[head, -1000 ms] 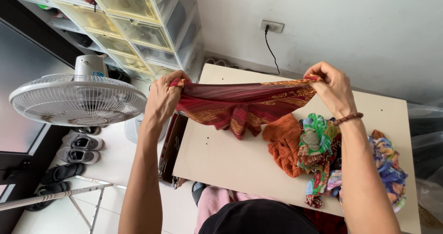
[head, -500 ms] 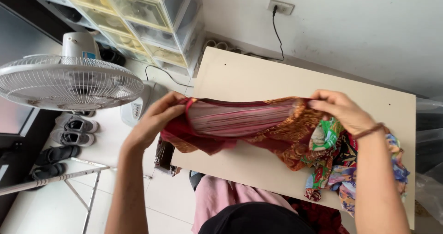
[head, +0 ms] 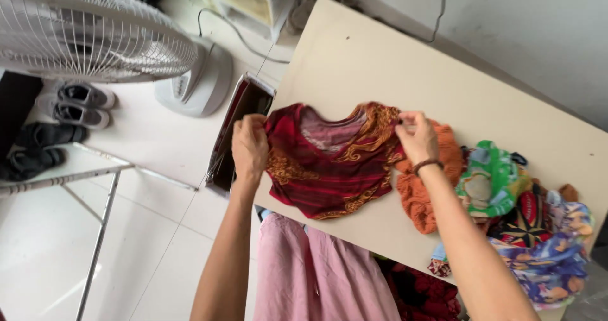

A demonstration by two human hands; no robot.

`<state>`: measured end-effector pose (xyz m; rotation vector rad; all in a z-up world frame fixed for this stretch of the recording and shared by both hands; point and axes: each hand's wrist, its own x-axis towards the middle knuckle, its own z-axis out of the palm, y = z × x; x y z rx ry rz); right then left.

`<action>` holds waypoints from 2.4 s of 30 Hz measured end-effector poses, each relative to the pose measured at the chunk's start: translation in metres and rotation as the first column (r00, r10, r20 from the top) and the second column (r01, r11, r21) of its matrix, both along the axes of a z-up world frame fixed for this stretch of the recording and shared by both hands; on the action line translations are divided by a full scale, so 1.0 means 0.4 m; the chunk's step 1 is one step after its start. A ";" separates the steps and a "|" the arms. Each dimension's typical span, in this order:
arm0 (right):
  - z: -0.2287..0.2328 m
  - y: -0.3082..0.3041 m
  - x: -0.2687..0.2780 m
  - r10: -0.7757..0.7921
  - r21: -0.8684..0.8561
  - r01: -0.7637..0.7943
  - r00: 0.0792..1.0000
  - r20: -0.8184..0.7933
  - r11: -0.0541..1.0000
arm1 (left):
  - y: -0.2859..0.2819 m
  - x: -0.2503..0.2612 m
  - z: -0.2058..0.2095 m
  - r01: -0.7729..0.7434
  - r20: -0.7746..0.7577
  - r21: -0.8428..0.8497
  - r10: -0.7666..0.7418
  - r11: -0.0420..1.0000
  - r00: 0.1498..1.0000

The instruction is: The person is hanging various pieces of clothing onto wire hangers and placing them on a drying rack.

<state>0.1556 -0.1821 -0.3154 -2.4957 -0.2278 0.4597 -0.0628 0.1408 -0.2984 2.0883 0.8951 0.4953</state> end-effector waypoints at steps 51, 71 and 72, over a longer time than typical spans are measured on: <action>-0.222 0.579 -0.271 0.262 -0.585 -0.498 0.857 -0.443 0.640 | 0.267 -0.406 -0.593 -0.140 -0.659 -0.220 -0.042 0.965 0.751; -0.236 0.580 -0.273 0.280 -0.579 -0.495 0.862 -0.423 0.647 | 0.249 -0.344 -0.117 -0.249 -0.346 -0.026 0.225 0.968 0.911; -0.237 0.581 -0.271 0.284 -0.582 -0.490 0.865 -0.413 0.649 | 0.247 -0.351 -0.084 -0.296 -0.311 -0.069 0.261 0.953 0.914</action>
